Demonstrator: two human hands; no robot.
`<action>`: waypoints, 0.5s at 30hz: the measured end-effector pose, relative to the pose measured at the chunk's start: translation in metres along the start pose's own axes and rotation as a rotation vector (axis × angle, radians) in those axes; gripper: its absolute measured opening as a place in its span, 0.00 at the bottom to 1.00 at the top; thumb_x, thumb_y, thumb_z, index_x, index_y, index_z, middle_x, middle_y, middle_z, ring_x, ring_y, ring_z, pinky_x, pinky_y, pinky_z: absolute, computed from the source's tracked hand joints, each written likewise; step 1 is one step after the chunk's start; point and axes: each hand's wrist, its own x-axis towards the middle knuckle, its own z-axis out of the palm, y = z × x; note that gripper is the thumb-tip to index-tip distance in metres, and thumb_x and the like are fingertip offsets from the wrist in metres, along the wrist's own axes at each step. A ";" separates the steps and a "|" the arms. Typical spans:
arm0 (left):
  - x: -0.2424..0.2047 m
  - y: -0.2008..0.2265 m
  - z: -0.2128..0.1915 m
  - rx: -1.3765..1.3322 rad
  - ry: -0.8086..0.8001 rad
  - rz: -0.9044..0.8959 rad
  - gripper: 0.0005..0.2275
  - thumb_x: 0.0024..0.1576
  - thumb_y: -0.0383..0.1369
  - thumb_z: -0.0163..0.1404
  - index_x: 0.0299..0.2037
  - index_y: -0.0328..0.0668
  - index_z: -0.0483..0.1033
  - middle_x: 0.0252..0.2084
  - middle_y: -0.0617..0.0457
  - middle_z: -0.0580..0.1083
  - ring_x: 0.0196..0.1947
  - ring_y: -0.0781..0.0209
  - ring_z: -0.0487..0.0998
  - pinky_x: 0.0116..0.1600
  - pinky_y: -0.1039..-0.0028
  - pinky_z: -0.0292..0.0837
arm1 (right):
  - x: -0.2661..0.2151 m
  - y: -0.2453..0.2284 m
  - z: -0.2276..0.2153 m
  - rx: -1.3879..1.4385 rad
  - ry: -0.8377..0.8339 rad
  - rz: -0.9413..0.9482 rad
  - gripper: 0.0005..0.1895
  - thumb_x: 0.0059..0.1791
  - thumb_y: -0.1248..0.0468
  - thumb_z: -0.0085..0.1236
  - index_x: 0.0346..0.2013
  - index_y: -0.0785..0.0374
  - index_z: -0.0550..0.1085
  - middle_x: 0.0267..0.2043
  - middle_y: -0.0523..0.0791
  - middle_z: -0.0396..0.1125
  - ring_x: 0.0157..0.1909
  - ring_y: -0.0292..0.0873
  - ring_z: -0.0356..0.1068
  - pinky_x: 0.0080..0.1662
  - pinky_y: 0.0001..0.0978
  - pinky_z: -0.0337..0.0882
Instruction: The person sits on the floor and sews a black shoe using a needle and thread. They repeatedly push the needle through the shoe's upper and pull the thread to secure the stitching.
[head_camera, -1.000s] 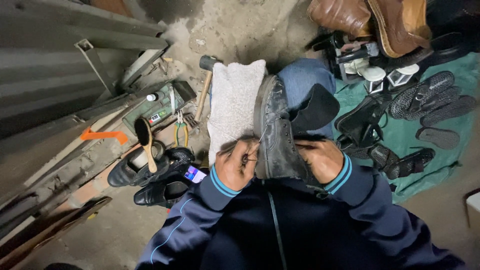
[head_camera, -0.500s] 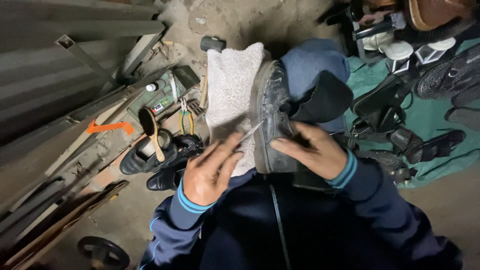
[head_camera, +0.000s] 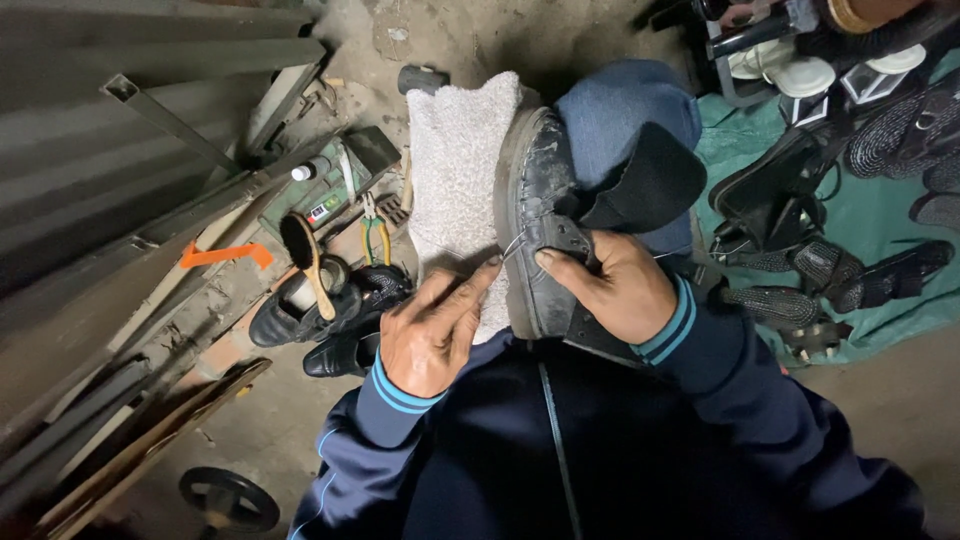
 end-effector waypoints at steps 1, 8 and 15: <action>0.000 0.002 0.000 0.001 -0.001 0.001 0.13 0.63 0.30 0.48 0.53 0.54 0.82 0.31 0.52 0.76 0.27 0.43 0.79 0.31 0.61 0.76 | 0.000 -0.001 0.000 0.001 0.001 -0.001 0.10 0.52 0.63 0.60 0.40 0.68 0.82 0.33 0.53 0.78 0.43 0.46 0.78 0.41 0.43 0.78; 0.003 0.011 -0.006 0.062 -0.006 -0.011 0.13 0.63 0.28 0.47 0.52 0.53 0.83 0.31 0.51 0.74 0.25 0.43 0.79 0.30 0.58 0.76 | -0.001 -0.016 0.005 0.016 0.027 0.017 0.12 0.50 0.61 0.62 0.41 0.69 0.82 0.35 0.54 0.78 0.44 0.47 0.78 0.42 0.45 0.78; 0.004 0.012 -0.009 0.293 -0.073 0.009 0.16 0.61 0.32 0.47 0.55 0.66 0.81 0.34 0.56 0.76 0.25 0.48 0.80 0.30 0.60 0.79 | -0.001 0.003 0.007 -0.004 0.062 0.055 0.14 0.49 0.61 0.65 0.42 0.69 0.82 0.37 0.58 0.77 0.45 0.53 0.78 0.42 0.48 0.78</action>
